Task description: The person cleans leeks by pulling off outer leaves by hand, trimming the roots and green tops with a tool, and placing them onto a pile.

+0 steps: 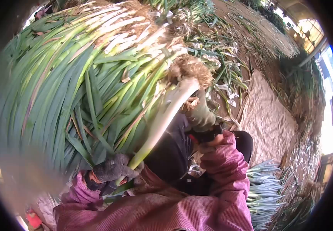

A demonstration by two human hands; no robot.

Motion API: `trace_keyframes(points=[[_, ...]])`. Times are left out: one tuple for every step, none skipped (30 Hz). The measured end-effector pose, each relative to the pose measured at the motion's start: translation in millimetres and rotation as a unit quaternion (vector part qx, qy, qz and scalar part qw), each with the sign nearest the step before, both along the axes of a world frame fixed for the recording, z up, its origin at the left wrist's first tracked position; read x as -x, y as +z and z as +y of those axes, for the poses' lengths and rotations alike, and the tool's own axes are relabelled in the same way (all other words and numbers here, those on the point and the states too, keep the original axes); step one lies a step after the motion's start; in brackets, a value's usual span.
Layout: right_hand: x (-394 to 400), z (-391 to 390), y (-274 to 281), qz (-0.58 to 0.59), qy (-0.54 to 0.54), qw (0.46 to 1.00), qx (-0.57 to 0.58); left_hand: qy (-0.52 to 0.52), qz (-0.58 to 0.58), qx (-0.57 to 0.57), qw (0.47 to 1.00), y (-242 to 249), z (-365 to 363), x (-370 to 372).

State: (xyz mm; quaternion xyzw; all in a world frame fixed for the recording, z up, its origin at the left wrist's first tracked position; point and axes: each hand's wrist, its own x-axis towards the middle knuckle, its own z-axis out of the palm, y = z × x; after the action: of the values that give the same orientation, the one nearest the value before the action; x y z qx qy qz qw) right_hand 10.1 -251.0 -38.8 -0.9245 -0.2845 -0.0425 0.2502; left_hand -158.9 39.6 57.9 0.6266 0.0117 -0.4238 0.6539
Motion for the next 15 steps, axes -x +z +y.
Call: trace_keyframes(points=[[-9,1,-8,0.006,0.006,0.999,0.034,-0.031,0.012,-0.003,0.999,-7,7,3],[-20,1,-2,-0.007,0.002,0.999,0.049,0.014,0.021,0.098,0.995,-16,18,12],[-36,-6,14,-0.039,-0.017,0.998,0.054,0.051,0.038,0.202,0.977,-25,30,20],[-56,-18,38,-0.08,-0.05,0.994,0.054,0.047,0.067,0.09,0.993,-13,43,27],[-80,-39,62,-0.114,-0.094,0.987,0.056,0.041,0.101,-0.022,0.994,-7,54,37],[-107,-69,85,-0.137,-0.156,0.976,0.059,0.069,0.085,-0.004,0.994,-8,65,47],[-134,-111,106,-0.131,-0.234,0.962,0.051,0.094,0.066,0.014,0.993,-11,75,54],[-164,-161,122,-0.091,-0.318,0.944,0.016,0.121,0.045,0.032,0.991,-14,81,58],[-216,-237,126,0.006,-0.446,0.894,-0.048,0.058,-0.041,-0.066,0.995,-17,85,57],[-210,-249,137,-0.056,-0.326,0.932,-0.148,-0.002,-0.124,-0.164,0.979,-20,88,55],[-209,-246,148,-0.07,-0.314,0.942,-0.095,0.027,-0.085,-0.183,0.979,-9,77,48],[-208,-242,158,-0.086,-0.302,0.948,-0.044,0.059,-0.046,-0.2,0.977,2,67,40],[-189,-213,171,-0.047,-0.347,0.93,0.107,0.093,-0.008,-0.216,0.972,13,56,31],[-169,-181,185,-0.007,-0.364,0.893,0.264,0.108,-0.015,-0.154,0.982,-3,54,29],[-137,-135,183,-0.018,-0.369,0.877,0.308,0.121,-0.023,-0.09,0.988,-17,50,26]])
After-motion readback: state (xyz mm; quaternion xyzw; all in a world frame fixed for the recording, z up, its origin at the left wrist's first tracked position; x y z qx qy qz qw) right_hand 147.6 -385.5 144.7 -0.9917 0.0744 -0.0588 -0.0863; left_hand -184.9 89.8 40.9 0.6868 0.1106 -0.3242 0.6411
